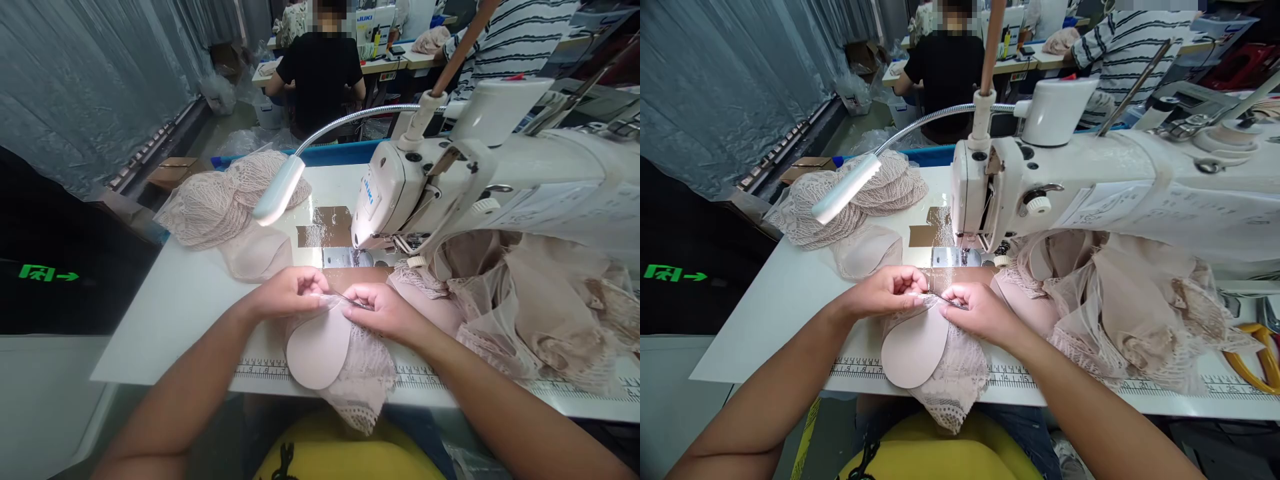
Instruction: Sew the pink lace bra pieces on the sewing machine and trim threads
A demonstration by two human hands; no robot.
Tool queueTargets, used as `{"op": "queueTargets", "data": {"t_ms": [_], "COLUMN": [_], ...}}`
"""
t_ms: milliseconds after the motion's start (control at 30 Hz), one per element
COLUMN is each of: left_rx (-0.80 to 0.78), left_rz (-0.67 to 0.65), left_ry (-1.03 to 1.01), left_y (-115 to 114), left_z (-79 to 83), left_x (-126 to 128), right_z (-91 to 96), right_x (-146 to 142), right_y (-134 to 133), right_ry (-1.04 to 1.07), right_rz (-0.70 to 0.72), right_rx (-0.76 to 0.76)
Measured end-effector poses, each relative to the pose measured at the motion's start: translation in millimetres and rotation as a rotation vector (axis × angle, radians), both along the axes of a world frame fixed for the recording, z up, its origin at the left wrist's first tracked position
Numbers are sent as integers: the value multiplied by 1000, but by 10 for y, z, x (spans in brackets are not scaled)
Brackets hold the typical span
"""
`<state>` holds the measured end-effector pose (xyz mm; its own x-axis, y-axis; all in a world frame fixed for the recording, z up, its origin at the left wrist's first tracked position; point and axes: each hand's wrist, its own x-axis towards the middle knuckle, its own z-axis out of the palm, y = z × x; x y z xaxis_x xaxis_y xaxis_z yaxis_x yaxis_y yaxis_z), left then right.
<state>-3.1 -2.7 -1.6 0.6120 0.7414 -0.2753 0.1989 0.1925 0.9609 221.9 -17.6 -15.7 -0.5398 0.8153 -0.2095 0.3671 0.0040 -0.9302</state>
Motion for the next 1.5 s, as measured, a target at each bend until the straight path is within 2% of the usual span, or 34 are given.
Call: {"op": "queueTargets", "data": {"t_ms": [67,133,200,267,333,433,567,633,767,1000,1133,1333,1500], "left_rx": [102,288,470,611,750,973,1102,1159,1305,1442,1444,1488,1544], "left_rz": [99,228,265,174,52,-8,6,37,115,239,258,268,228], "left_ry": [47,145,239,329,447,620,619,580,530,497,461,478,506], "left_y": [-18,-64,-129,-195,-245,-281,-292,-295,-296,-310,-316,-328,-353], "left_z": [74,161,227,238,184,48,-34,-25,-11,-81,-103,-58,-18], "left_x": [-65,-90,-65,1,88,194,225,214,226,323,341,308,286], "right_z": [21,29,23,13,11,40,76,69,33,-27,-40,2,64], "right_x": [5,13,24,34,40,37,33,35,21,-69,-73,-14,8], "right_y": [-1,-1,-1,-4,-9,-12,-7,-6,-16,-53,-56,-5,12], "right_ry": [47,87,100,103,108,105,135,189,243,339,334,193,72], "right_rz": [8,18,21,22,24,29,20,-14,-185,-147,-154,-165,-155], "right_rx": [-40,-65,-71,-67,-62,-64,-110,-225,-471,-539,-447,-96,2]}}
